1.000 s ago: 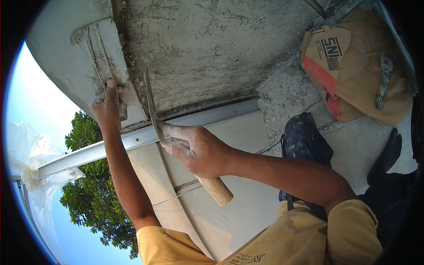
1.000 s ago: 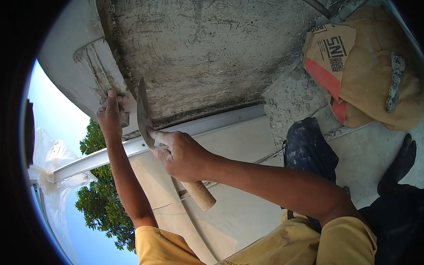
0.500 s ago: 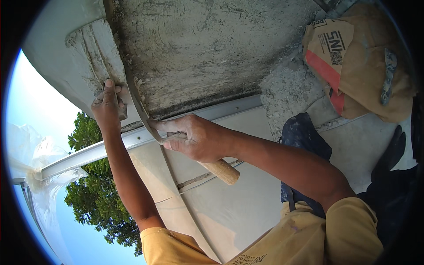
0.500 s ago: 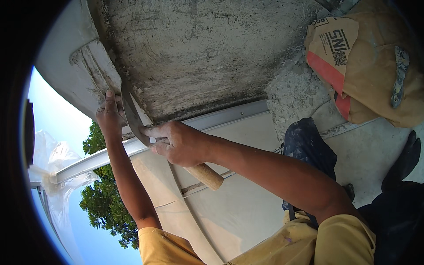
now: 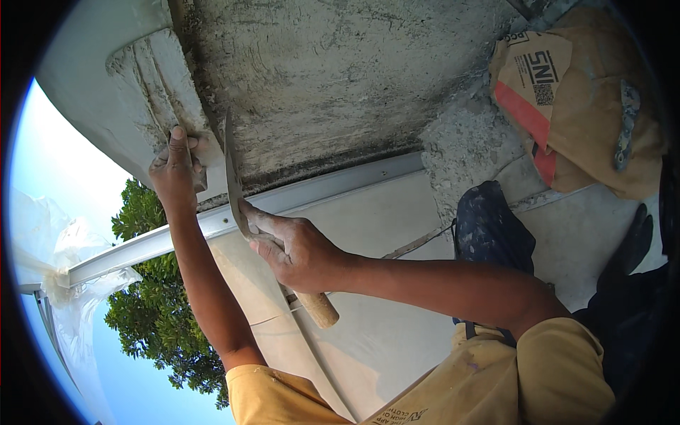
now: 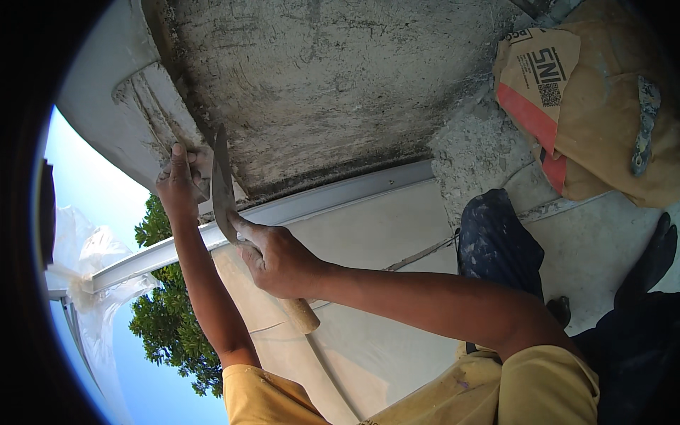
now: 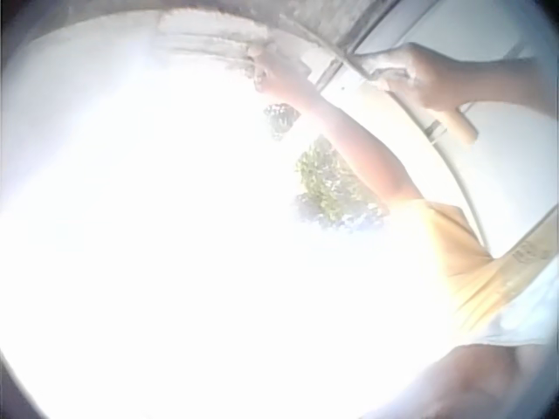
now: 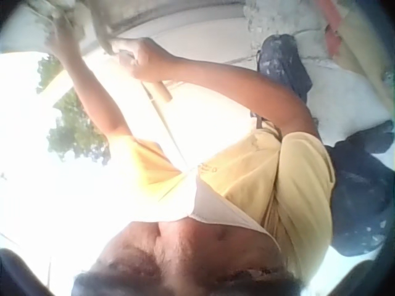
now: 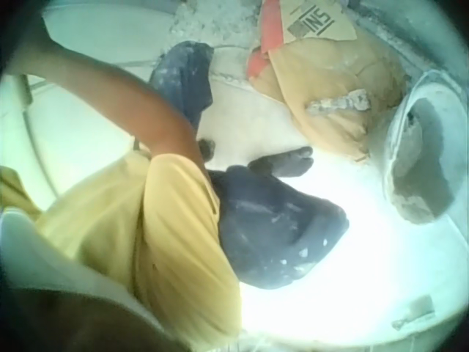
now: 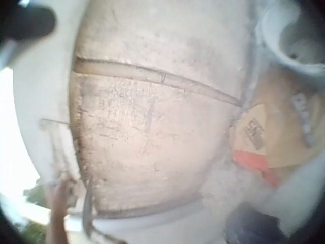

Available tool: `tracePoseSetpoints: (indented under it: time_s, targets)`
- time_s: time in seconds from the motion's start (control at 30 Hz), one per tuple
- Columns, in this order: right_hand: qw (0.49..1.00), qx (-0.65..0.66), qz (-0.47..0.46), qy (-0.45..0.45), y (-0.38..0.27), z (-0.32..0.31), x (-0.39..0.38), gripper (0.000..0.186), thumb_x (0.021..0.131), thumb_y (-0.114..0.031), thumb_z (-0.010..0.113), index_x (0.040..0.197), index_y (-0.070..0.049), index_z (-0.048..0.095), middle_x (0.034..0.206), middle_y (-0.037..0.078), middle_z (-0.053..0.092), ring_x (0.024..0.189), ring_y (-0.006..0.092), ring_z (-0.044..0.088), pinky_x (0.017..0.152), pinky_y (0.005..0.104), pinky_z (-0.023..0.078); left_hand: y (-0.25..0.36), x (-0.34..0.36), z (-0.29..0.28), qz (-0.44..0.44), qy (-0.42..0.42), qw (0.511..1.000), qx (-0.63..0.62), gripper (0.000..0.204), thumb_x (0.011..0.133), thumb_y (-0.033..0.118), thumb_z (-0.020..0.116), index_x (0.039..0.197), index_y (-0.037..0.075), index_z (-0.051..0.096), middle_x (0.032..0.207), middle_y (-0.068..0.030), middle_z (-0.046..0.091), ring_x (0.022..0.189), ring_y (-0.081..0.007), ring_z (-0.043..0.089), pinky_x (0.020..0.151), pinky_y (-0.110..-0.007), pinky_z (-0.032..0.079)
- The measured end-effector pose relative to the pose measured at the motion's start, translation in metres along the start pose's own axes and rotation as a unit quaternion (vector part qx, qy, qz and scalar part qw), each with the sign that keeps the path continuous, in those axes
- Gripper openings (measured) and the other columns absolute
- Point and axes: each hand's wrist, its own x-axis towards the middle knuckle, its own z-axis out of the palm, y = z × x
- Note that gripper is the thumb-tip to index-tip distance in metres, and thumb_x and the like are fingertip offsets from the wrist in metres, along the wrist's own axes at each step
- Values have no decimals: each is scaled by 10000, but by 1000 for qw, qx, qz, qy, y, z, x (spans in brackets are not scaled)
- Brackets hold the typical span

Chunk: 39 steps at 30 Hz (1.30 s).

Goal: The person applies mortar to the corner of a concrete wall using a trowel to scoop mortar from a hawk tool and spread it onto the wall, smoothing it as they go.

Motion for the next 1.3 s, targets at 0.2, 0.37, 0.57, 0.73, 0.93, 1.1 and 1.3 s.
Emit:
tracePoseSetpoints:
  time_s: [0.2,0.37,0.57,0.73,0.93,1.1,1.3]
  targets:
    - [988,151,4,28,-33,40,27,515,926,-78,467,1353,158,302,1229,349,502,1181,337,535,988,346,411,38,-15,7,-87,14,993,76,475,871,467,646,760,8,696,601,-27,604,500,-79,495,462,-227,368]
    - [987,120,-14,110,-66,69,58,534,889,-73,451,1326,193,299,1083,409,535,1112,413,557,954,379,437,99,-103,23,-187,277,903,271,454,797,443,685,975,25,673,809,-150,677,699,-221,637,652,-363,482]
    - [990,121,42,-59,-50,23,9,472,905,-63,487,1316,145,386,1186,326,549,1135,329,568,959,336,438,68,-48,22,-122,138,970,157,427,843,425,642,865,0,674,686,-79,628,590,-155,556,549,-295,423]
    - [999,18,38,-25,-21,-13,-11,465,911,-33,499,1341,107,389,1268,283,528,1184,304,547,1002,334,420,13,-5,2,-34,1,998,54,476,869,471,648,753,12,701,560,-19,562,487,-78,468,466,-233,363]
    - [999,-19,-18,-43,3,-20,14,465,913,-43,511,1347,84,400,1249,294,537,1176,289,553,996,323,422,16,-7,3,11,9,1000,22,465,865,442,666,753,-9,690,573,-32,564,501,-90,474,481,-238,364]
    - [996,71,-9,-49,15,-4,20,484,929,-101,515,1361,77,389,1248,282,547,1160,253,555,988,316,416,16,-7,3,11,33,997,65,451,867,419,671,753,-17,685,595,-38,578,502,-94,478,488,-238,367]
    - [978,38,149,-144,13,-23,7,510,949,-167,505,1387,56,366,848,125,620,717,154,603,686,290,518,9,-3,2,6,-4,1000,6,452,868,425,667,760,-13,682,616,-42,600,510,-95,488,489,-240,372]
